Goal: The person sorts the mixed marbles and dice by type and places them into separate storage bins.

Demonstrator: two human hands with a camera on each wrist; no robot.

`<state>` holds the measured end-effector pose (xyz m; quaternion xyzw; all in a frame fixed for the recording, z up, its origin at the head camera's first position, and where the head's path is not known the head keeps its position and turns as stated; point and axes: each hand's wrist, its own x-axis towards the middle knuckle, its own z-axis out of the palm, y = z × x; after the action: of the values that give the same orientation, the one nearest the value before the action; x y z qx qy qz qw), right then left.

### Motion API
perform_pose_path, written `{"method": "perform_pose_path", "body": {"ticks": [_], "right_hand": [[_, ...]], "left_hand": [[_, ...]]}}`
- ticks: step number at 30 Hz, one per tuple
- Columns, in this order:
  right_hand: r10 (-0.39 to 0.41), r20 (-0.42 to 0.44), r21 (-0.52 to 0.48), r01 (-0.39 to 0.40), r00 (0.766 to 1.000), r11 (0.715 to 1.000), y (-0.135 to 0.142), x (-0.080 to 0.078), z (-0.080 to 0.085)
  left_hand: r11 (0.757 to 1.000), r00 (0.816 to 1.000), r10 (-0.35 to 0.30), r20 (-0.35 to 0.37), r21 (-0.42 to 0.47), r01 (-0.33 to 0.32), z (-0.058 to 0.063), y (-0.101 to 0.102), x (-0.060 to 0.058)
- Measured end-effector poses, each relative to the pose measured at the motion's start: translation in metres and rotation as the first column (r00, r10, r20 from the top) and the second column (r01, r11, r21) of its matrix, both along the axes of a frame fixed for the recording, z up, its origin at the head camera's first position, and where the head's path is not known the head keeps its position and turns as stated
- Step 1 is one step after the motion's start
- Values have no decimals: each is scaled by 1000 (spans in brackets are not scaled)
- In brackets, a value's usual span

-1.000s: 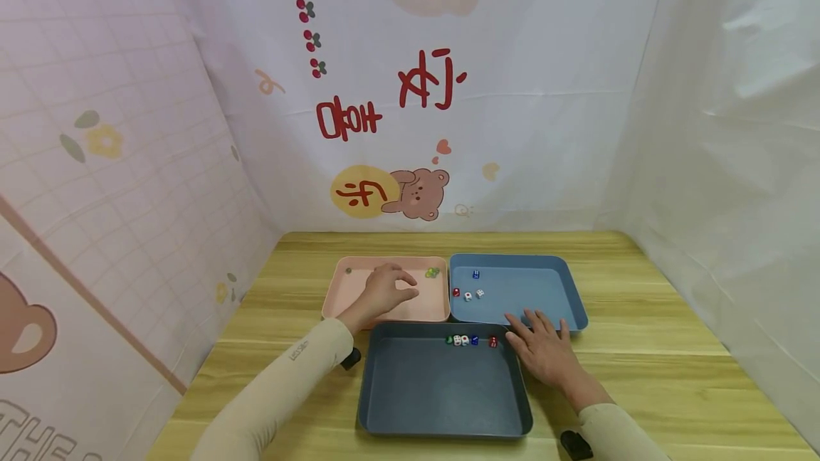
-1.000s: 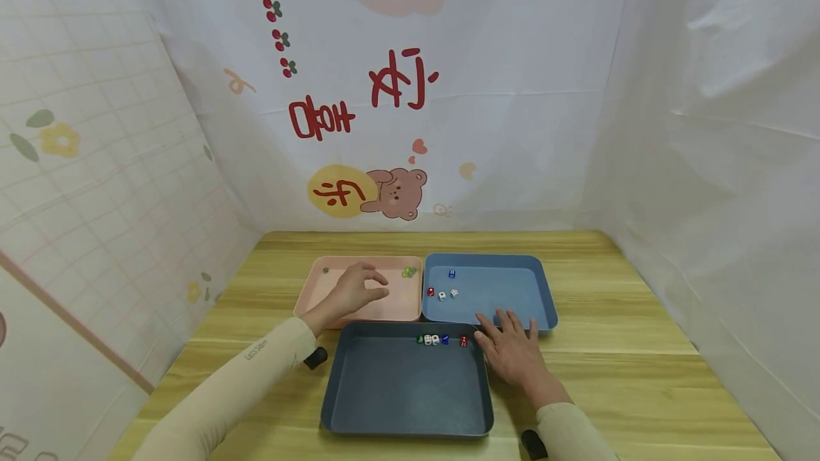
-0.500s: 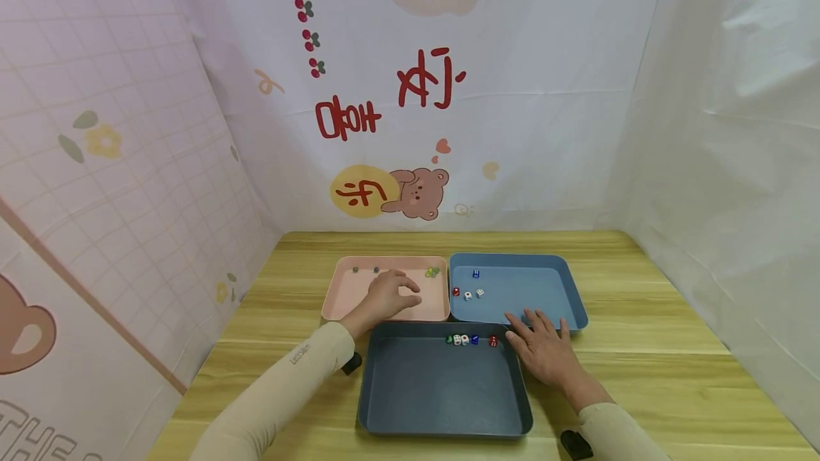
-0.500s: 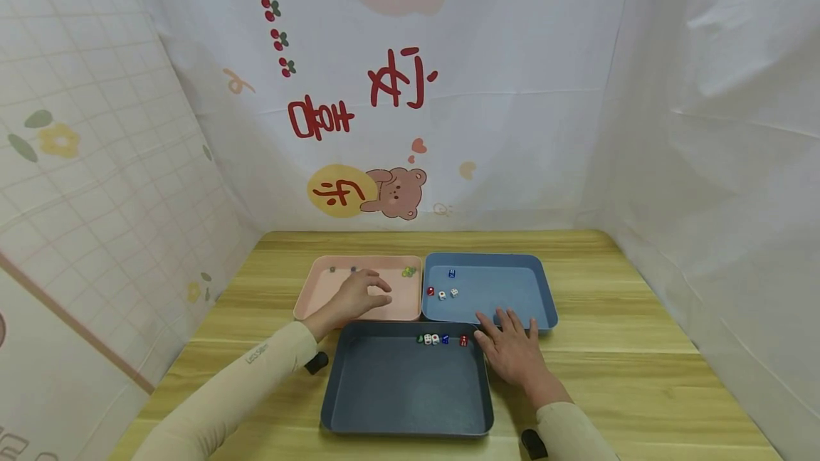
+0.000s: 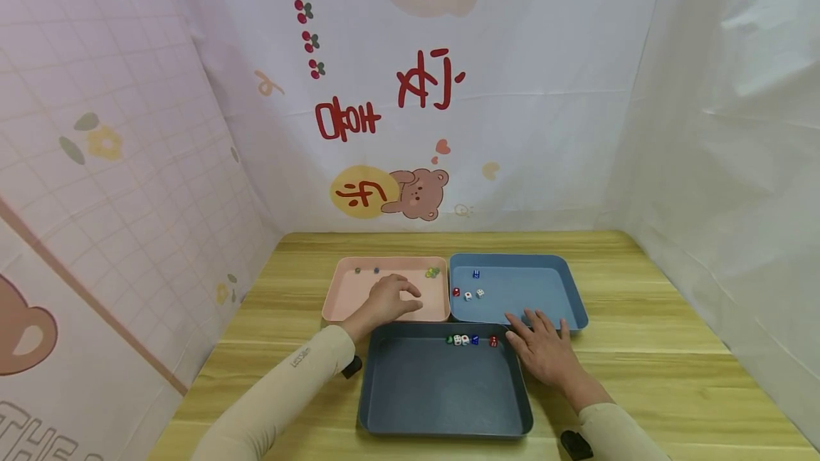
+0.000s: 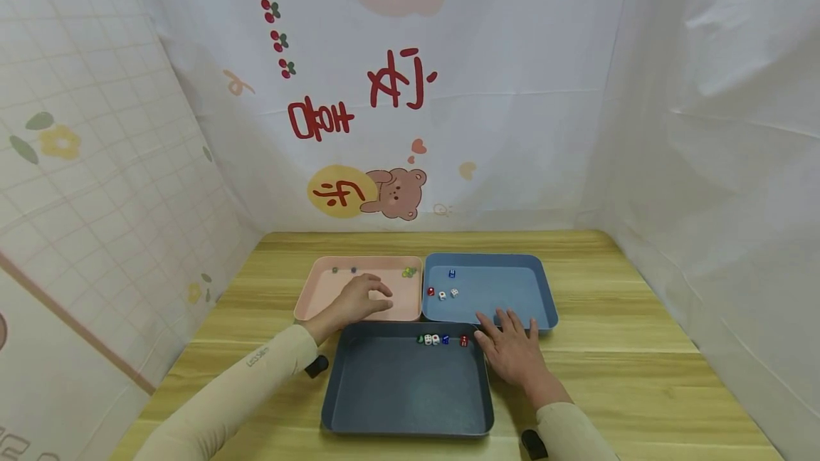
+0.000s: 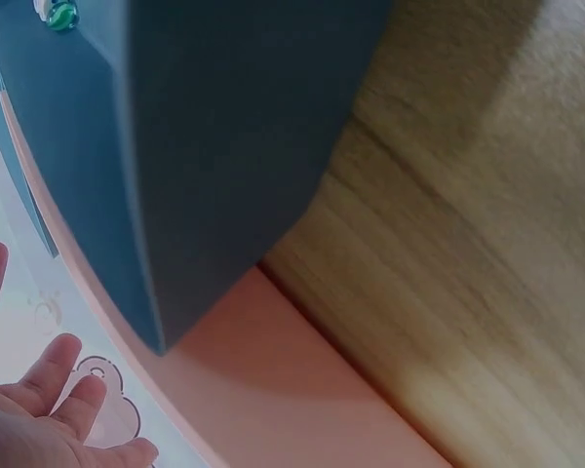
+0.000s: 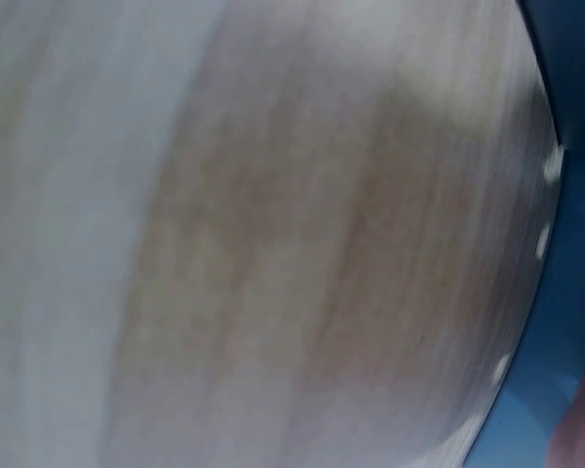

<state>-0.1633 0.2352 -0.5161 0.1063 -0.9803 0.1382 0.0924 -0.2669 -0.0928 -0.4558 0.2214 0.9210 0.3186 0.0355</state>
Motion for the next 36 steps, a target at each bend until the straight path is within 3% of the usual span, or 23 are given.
{"method": "perform_pose_path", "body": {"ticks": [25,36], "right_hand": [[-10,7,-6,10,1000,1000,0,0,-2],[-12,9,-11,12,1000,1000,-1,2,1]], "left_hand": [[1000,1000,-10,8,-2,11,-11,-2,4],[1000,1000,-6,9,3,6,-10,-1,7]]}}
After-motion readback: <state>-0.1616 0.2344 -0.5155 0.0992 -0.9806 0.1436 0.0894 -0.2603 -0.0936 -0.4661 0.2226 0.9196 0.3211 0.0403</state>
